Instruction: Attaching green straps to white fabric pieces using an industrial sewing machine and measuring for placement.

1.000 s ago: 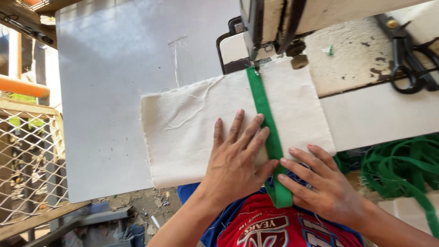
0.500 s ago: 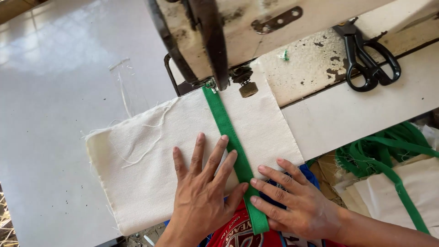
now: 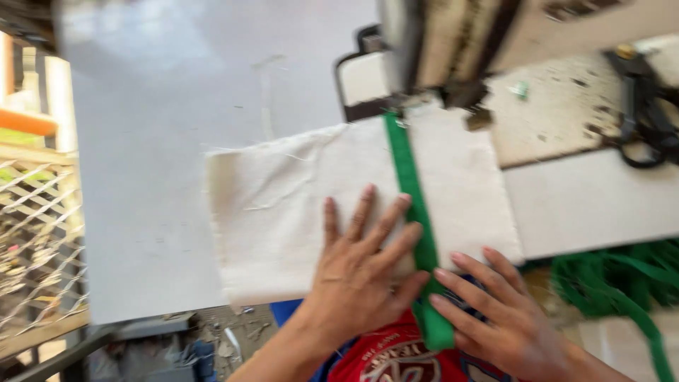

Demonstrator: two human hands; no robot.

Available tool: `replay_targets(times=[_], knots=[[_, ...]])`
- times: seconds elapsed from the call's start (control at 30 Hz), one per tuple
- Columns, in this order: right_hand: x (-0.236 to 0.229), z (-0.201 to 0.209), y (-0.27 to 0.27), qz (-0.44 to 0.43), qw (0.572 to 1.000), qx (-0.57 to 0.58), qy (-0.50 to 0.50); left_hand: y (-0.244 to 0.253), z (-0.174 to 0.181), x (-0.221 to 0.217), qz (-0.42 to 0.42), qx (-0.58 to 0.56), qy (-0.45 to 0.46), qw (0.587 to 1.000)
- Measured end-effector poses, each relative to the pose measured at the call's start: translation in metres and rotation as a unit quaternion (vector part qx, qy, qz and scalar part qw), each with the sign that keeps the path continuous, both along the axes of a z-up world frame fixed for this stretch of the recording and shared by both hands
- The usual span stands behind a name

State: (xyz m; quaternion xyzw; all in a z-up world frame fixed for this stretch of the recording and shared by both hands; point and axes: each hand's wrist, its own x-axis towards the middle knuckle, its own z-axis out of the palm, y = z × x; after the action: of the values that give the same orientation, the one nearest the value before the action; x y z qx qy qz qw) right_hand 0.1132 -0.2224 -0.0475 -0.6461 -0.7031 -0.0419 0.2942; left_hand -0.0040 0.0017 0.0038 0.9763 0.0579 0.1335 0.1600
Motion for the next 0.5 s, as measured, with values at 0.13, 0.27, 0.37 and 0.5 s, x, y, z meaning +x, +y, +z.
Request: replay_targets(times=[0.13, 0.27, 0.37, 0.5], knots=[[0.000, -0.009, -0.002, -0.026, 0.999, -0.012, -0.034, 0.002, 0.009, 0.000, 0.004, -0.046, 0.007, 0.999], [0.013, -0.004, 0.006, -0.044, 0.996, -0.055, -0.048, 0.013, 0.008, 0.015, 0.003, -0.055, 0.035, 0.998], [0.028, 0.014, 0.030, -0.019, 0.997, -0.068, -0.024, 0.030, 0.004, 0.027, -0.010, -0.015, 0.018, 1.000], [0.045, 0.031, 0.051, -0.025, 0.993, -0.113, -0.021, 0.049, -0.005, 0.048, -0.021, -0.016, 0.010, 1.000]])
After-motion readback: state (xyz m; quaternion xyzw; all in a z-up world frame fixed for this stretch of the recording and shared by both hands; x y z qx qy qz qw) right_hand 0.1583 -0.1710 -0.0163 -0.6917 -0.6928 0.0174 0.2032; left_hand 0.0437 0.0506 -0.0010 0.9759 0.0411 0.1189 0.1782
